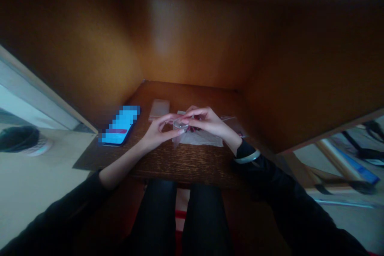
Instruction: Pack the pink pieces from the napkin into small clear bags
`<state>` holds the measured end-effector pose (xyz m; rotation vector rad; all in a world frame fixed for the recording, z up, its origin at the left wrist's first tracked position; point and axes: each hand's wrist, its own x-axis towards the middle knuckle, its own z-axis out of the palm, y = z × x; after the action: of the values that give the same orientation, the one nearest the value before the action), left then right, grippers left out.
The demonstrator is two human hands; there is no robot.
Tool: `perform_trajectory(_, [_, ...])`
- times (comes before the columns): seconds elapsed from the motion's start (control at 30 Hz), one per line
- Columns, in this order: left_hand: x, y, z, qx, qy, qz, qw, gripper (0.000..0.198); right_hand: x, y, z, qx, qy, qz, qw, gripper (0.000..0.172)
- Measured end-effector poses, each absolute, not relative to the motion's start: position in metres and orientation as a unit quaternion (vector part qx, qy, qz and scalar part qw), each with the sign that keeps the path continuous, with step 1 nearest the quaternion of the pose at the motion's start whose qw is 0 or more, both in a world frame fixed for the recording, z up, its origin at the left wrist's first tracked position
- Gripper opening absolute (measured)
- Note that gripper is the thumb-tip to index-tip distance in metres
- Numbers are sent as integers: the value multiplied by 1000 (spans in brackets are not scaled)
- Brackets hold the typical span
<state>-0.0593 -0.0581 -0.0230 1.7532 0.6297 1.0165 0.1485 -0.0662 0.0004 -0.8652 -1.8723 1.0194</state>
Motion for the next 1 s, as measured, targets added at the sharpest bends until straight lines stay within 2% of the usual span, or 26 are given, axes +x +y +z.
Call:
perform_trajectory(0.17, [-60,-58,-22,719,271,405,496,41,153,-55,-10,-441,-660,360,491,26])
perform_trajectory(0.33, [-61,-57,-23,723,274,404,489,40,153,-54,-27,-502,-729,343,314,13])
perform_trajectory(0.4, [-61,-57,-23,726,276,402,484,40,148,-57,-30,-508,-754,313,275,7])
perform_trajectory(0.6, [-61,-56,-26,732,274,411,469,40,143,-61,-31,-500,-793,260,231,7])
perform_trajectory(0.87, [-61,-59,-21,726,287,409,472,42,144,-63,-26,-424,-835,279,211,7])
perform_trajectory(1.0, [-60,-61,-18,727,284,413,468,42,142,-65,-23,-445,-853,205,181,8])
